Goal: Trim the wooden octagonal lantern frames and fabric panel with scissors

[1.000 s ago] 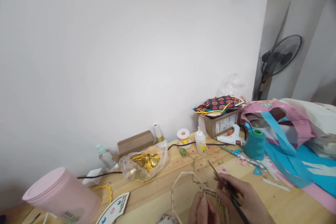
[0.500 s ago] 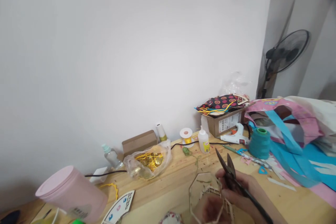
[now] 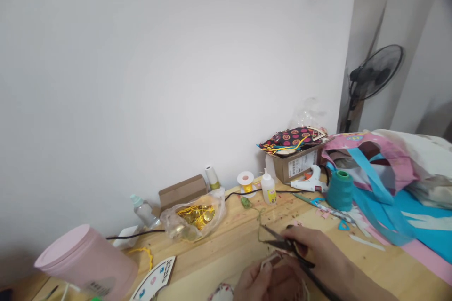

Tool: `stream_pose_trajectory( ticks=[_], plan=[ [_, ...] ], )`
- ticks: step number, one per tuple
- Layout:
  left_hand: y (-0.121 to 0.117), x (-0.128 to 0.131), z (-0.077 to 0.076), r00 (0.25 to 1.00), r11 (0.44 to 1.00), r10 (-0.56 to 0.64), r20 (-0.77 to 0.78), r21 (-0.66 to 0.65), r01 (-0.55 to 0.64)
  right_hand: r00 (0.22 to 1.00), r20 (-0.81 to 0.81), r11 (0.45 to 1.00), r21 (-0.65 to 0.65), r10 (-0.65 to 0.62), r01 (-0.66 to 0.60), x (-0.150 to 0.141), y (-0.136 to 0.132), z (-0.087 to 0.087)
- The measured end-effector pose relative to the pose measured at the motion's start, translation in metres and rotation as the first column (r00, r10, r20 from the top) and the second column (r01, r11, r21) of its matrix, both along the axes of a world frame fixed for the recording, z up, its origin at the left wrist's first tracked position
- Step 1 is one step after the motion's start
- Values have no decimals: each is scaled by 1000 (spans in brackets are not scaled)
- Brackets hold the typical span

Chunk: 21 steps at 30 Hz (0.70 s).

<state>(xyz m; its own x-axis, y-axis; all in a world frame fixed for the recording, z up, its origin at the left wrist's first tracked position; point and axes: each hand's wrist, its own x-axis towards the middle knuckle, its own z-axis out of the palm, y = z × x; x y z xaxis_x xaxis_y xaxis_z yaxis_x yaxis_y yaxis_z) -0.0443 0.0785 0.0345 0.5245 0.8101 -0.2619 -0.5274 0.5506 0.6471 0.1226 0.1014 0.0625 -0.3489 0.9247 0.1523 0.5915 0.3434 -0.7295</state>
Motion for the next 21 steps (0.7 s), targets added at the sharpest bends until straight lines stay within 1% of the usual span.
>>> stream_pose_trajectory(
  ticks=[2, 5, 7, 11, 16, 18, 21],
  plan=[
    [2, -5, -4, 996, 995, 84, -16, -59, -84, 999, 21, 997, 67, -44, 43, 8, 2, -7],
    [4, -9, -2, 984, 977, 176, -2, -122, -175, 992, 123, 985, 173, 0, -21, 21, 0, -13],
    [4, -7, 2, 979, 970, 203, 3, -134, -201, 976, 218, 975, 214, 10, -58, 26, -2, -16],
    [4, -3, 5, 963, 961, 268, 15, -78, -266, 928, 372, 965, 245, -5, -93, 28, -1, -26],
    [5, -2, 0, 962, 957, 269, -48, -99, -273, 897, 441, 949, 279, 8, -146, 25, 4, -34],
    [5, -1, -2, 941, 940, 328, -82, -72, -334, 892, 451, 947, 279, 15, -157, 26, 4, -34],
    [5, 2, -3, 896, 906, 408, -175, -45, -421, 890, 455, 952, 261, 25, -160, 27, 2, -34]
  ],
)
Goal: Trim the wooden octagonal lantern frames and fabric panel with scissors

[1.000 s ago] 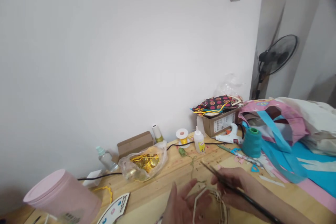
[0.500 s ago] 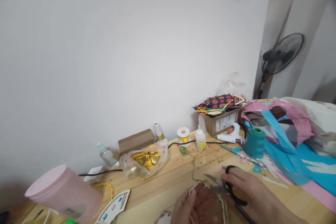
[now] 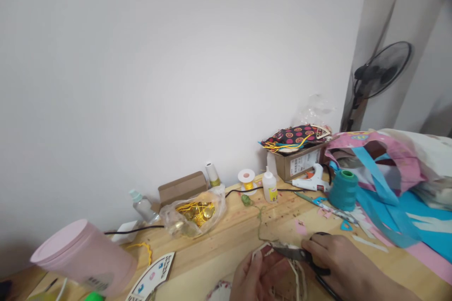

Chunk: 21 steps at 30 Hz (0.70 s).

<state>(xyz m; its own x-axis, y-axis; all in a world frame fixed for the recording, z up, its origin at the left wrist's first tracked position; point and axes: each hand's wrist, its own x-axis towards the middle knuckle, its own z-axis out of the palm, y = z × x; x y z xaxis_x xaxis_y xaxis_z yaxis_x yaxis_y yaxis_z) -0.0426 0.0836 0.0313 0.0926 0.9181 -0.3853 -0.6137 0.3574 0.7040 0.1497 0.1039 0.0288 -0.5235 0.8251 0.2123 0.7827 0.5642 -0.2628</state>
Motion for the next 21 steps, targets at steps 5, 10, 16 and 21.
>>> stream_pose_trajectory(
  ticks=[5, 10, 16, 21],
  plan=[
    [-2, 3, 0, 1000, 1000, 0, -22, -21, 0, 1000, 2, 1000, -15, 15, -15, 1, -1, -2],
    [-2, 4, 3, 994, 1000, 1, -107, -9, -2, 999, 35, 1000, -28, 13, -12, 0, 2, -1],
    [-3, 3, 3, 988, 998, -8, -153, -55, 0, 999, 43, 994, -103, -24, 28, -2, 2, 1],
    [-2, 5, 5, 990, 998, 43, -137, -46, -49, 993, -107, 968, -249, -49, 21, -9, -4, 10]
  ],
)
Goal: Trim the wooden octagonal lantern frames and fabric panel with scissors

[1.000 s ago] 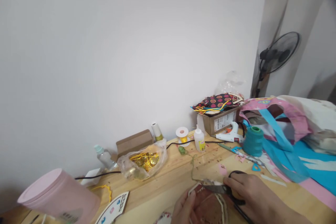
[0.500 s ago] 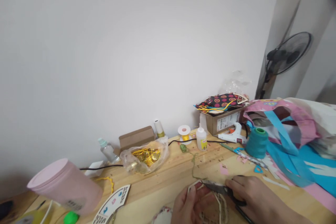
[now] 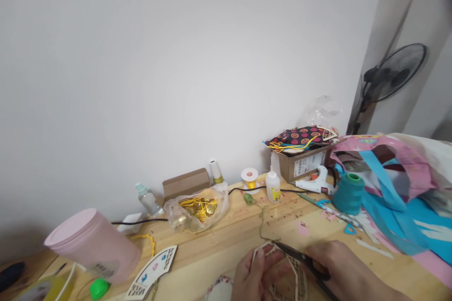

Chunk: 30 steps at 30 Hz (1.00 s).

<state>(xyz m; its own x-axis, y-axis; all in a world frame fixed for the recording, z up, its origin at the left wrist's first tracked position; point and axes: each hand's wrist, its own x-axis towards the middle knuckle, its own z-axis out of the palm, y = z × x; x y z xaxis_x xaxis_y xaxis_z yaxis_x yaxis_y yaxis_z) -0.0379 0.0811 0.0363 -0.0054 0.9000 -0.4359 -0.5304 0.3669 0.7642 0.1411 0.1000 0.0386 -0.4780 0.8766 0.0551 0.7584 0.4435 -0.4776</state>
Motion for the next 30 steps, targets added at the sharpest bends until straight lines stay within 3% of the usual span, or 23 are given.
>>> stream_pose_trajectory(
  ticks=[4, 8, 13, 18, 23, 30],
  plan=[
    [0, 0, 1, 1000, 1000, -13, 7, 12, 13, 996, -91, 999, -36, -9, 6, -1, -1, 1],
    [1, -3, 0, 997, 997, -75, -36, -23, 74, 995, -96, 999, -41, -22, 19, 5, 0, -1],
    [0, -3, -2, 997, 998, -61, -36, 4, 61, 994, -106, 999, -49, -25, 20, 10, -3, 5],
    [0, -2, -1, 998, 998, -63, -15, -2, 63, 997, -67, 998, 59, -33, 37, 9, -6, 11],
    [1, -2, -1, 995, 995, -96, -3, 26, 96, 996, 84, 985, 170, -19, 4, 3, -5, 2],
    [-1, -4, 1, 997, 996, -81, 1, 40, 80, 991, 132, 954, 294, 21, -59, 5, -2, -7]
  ],
)
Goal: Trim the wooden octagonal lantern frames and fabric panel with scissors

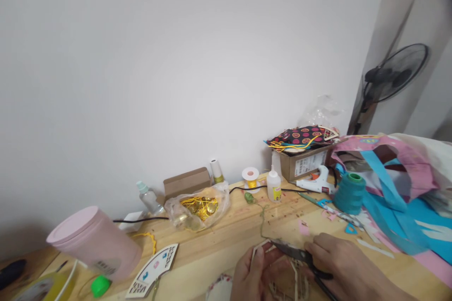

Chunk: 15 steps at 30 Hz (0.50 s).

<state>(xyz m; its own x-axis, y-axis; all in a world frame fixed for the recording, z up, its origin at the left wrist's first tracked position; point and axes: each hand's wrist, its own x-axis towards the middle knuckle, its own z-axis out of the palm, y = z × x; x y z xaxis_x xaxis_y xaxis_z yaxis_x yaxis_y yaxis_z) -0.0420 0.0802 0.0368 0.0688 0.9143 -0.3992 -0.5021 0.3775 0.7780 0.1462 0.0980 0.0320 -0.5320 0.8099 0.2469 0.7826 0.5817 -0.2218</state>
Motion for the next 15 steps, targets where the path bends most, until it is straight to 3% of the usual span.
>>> stream_pose_trajectory(
  ticks=[12, 15],
  plan=[
    [1, 1, -1, 1000, 998, -9, -10, 60, 10, 997, 50, 999, -16, 52, -52, 4, 6, 7],
    [2, 0, -4, 1000, 998, -5, -13, 57, 6, 999, 6, 996, -73, 44, -43, 1, 4, 6]
  ],
)
